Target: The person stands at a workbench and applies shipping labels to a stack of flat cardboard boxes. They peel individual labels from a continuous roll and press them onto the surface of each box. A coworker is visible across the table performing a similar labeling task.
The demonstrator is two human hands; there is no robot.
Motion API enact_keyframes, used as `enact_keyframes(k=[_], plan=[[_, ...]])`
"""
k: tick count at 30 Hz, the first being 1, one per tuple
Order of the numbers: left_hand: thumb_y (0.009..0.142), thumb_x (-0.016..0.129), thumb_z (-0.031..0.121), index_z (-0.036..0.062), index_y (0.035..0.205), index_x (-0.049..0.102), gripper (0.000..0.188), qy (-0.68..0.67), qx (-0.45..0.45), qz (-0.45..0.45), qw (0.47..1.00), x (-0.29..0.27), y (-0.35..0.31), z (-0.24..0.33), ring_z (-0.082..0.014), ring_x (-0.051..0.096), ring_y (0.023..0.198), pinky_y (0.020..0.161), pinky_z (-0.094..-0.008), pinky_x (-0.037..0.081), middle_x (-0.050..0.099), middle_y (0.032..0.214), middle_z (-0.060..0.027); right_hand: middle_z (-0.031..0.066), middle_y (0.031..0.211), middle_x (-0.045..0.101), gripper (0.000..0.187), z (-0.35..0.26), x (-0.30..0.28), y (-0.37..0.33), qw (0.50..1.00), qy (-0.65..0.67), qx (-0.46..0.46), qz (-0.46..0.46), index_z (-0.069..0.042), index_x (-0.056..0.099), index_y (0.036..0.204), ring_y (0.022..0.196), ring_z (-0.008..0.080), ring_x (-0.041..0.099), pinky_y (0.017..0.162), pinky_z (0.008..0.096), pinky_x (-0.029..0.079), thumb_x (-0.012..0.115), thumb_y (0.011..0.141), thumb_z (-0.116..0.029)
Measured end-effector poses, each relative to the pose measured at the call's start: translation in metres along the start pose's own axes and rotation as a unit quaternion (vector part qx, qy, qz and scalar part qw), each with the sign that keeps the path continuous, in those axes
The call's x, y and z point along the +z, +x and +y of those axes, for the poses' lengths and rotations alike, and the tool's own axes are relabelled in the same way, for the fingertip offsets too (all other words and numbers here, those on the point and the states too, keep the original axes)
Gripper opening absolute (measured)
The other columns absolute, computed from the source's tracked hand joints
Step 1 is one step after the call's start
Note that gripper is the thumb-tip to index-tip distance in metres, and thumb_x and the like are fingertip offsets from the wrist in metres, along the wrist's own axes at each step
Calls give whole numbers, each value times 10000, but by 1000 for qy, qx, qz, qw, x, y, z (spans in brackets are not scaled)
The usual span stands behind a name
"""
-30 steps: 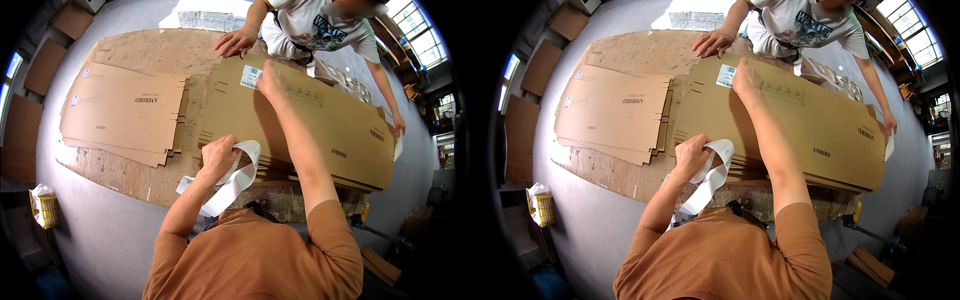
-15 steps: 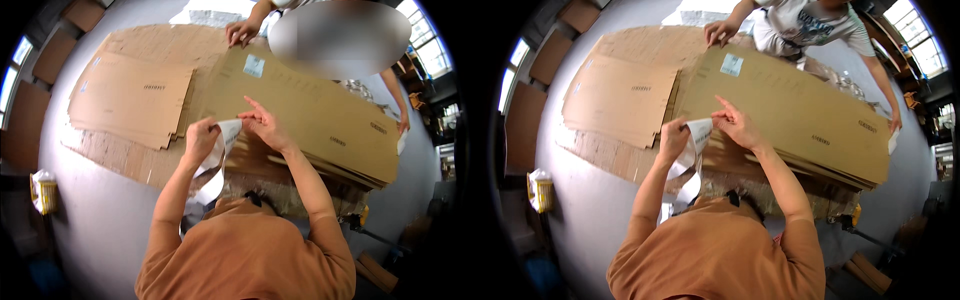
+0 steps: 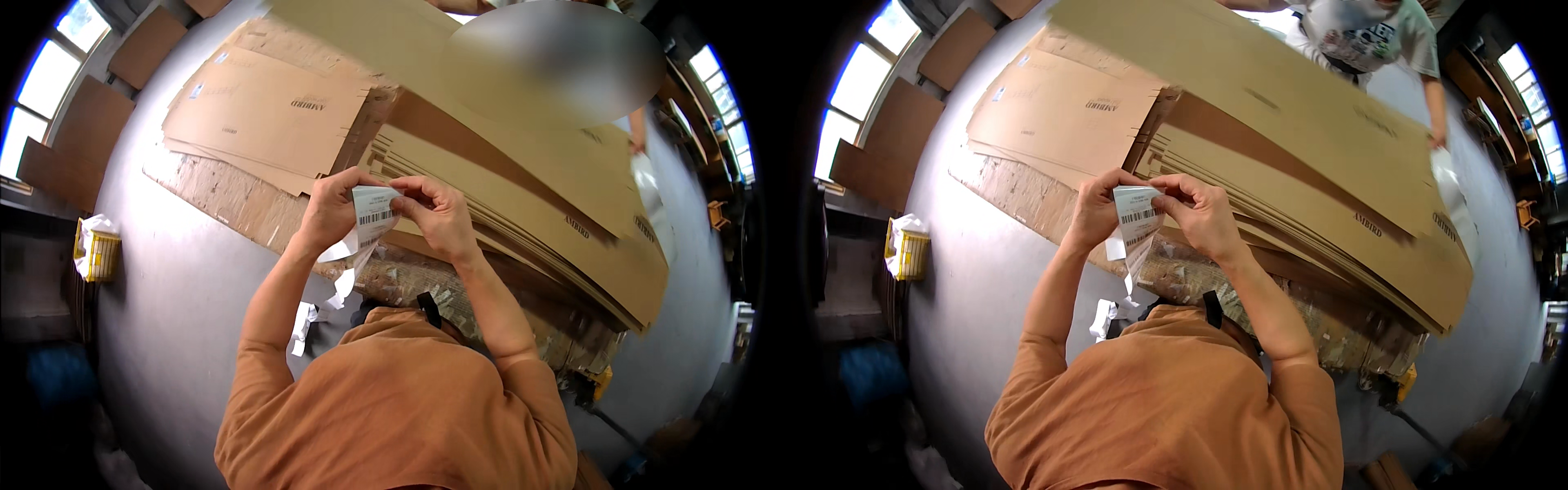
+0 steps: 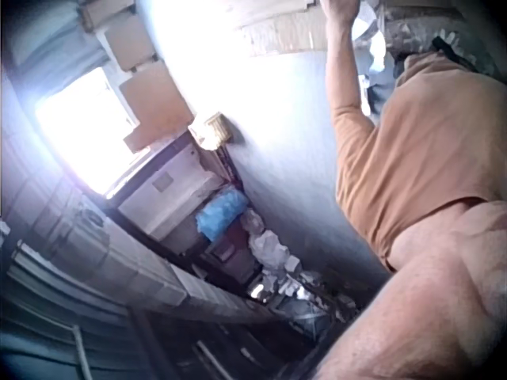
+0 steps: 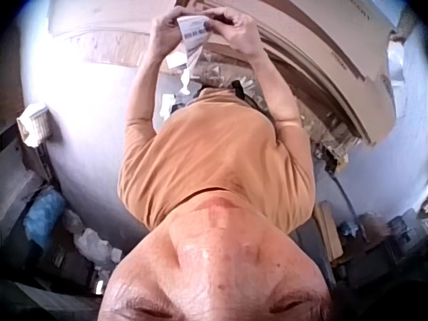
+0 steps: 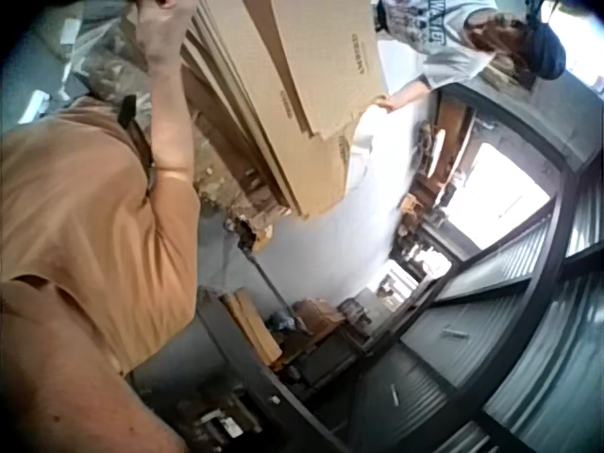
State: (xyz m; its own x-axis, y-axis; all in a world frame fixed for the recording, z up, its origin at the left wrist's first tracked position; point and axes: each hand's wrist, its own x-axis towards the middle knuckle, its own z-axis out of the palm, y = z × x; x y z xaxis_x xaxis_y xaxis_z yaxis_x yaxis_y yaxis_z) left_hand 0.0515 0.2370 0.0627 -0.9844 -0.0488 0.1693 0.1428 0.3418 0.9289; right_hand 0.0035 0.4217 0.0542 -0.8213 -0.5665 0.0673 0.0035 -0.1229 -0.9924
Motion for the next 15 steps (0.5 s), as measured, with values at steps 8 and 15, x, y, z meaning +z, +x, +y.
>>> enact_keyframes(k=[8,15], plan=[[758,700,90,-20,777,605,146,120,-34,-13,992,36,20,3,-143,560,568,539,-297,442,588,617,-148,61,860,631,129,-14,-27,-16,954,-208,-170,135,0,662,931,762,101,585,693,249,521,680,807,31],[765,660,92,8,803,624,99,154,-2,-20,988,54,51,-39,-306,593,728,641,-364,453,615,801,-143,-11,710,618,100,-27,-105,1,962,-159,16,221,-14,680,920,596,42,503,535,201,412,636,864,-84]])
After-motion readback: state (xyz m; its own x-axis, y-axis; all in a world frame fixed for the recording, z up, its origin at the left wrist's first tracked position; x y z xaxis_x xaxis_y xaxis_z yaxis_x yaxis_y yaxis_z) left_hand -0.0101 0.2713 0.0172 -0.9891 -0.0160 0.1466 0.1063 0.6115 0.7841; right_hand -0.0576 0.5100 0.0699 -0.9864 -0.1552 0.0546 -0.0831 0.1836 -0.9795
